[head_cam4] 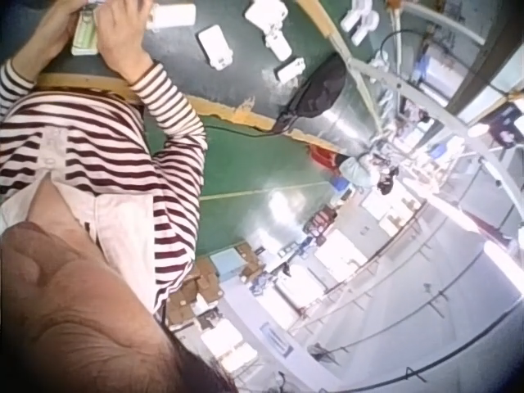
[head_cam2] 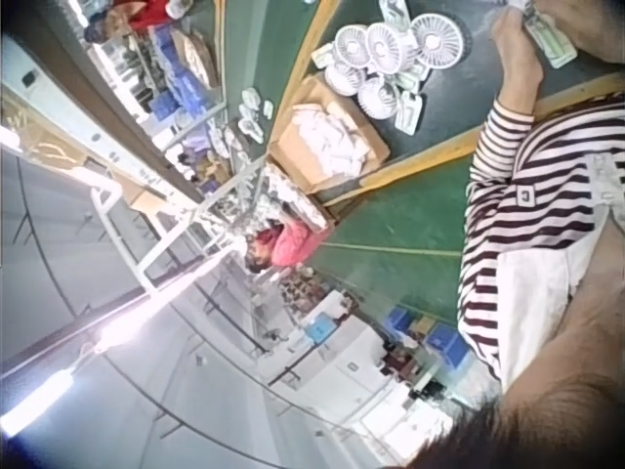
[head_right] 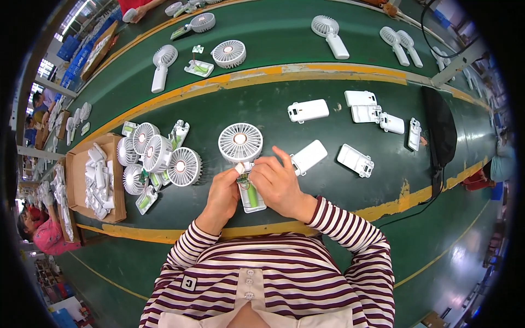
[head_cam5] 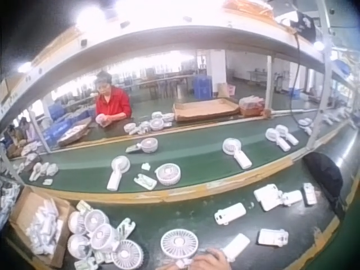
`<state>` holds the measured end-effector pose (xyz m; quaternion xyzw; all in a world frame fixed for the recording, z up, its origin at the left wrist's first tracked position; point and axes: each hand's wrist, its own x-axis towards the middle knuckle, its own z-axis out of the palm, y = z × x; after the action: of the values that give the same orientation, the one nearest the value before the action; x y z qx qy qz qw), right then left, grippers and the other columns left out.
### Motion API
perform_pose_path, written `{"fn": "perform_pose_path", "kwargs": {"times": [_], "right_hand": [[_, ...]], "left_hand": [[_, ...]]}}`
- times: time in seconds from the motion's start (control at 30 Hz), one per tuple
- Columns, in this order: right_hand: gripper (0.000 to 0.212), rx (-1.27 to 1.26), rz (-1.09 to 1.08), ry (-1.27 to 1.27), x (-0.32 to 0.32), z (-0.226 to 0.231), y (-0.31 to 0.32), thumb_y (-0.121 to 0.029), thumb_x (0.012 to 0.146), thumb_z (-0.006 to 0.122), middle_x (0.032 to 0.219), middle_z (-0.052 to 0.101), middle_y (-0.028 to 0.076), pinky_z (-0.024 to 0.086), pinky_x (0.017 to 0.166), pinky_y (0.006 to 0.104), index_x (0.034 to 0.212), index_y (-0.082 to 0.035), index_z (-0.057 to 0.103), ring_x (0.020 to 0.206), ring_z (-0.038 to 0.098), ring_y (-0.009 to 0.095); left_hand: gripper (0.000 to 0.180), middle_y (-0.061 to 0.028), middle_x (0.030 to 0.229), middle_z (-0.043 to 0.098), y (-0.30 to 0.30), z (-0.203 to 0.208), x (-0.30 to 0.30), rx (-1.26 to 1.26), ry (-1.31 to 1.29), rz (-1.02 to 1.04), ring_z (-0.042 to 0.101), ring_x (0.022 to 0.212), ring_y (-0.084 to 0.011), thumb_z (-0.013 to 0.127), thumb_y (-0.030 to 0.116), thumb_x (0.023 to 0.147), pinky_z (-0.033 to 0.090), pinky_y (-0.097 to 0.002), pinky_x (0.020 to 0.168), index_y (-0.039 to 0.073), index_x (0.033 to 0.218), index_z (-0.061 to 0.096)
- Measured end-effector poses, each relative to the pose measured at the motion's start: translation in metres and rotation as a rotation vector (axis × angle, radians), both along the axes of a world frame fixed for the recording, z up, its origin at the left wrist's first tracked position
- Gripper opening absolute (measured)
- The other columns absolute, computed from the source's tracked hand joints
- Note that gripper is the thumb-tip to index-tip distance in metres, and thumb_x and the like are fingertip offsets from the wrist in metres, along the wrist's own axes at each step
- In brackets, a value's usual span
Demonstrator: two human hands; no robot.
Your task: The person assembles portable handheld electric fans by hand, inserting the battery and circuit board into the handle casing, snapping the handle pieces together around the fan base, and placing the assembled fans onto the conveyor belt.
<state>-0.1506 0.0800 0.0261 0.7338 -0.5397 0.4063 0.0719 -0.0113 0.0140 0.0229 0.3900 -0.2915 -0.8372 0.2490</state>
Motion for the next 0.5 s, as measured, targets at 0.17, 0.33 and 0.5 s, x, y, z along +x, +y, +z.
{"fn": "perform_pose_path", "kwargs": {"times": [0.17,0.33,0.5], "right_hand": [[0.024,0.173,0.087,-0.176,-0.002,0.016,-0.020,0.008,0.060,0.056,0.094,0.051,0.013,0.045,0.062,0.0347,0.082,0.001,0.052,0.079,0.052,0.030],[0.024,0.342,0.201,-0.307,-0.014,0.027,-0.033,0.013,0.066,0.051,0.096,0.050,0.014,0.046,0.068,0.0317,0.088,0.004,0.050,0.082,0.054,0.030],[0.025,0.411,0.237,-0.343,-0.018,0.030,-0.035,0.015,0.066,0.047,0.097,0.049,0.014,0.045,0.067,0.0306,0.088,0.005,0.050,0.081,0.053,0.028]], "left_hand": [[0.025,-0.0057,0.081,0.059,-0.017,-0.003,0.002,0.086,-0.011,0.048,0.056,0.067,-0.0103,0.049,0.022,0.087,0.042,-0.0222,0.052,-0.001,0.091,0.059],[0.030,-0.0111,0.102,0.059,-0.025,0.021,0.003,0.149,0.044,0.009,0.058,0.094,-0.0208,0.039,0.017,0.091,0.046,-0.0344,0.082,-0.004,0.108,0.050],[0.030,-0.0122,0.106,0.057,-0.030,0.027,0.001,0.187,0.063,-0.008,0.057,0.097,-0.0223,0.039,0.016,0.090,0.046,-0.0365,0.084,-0.003,0.111,0.049]]}}
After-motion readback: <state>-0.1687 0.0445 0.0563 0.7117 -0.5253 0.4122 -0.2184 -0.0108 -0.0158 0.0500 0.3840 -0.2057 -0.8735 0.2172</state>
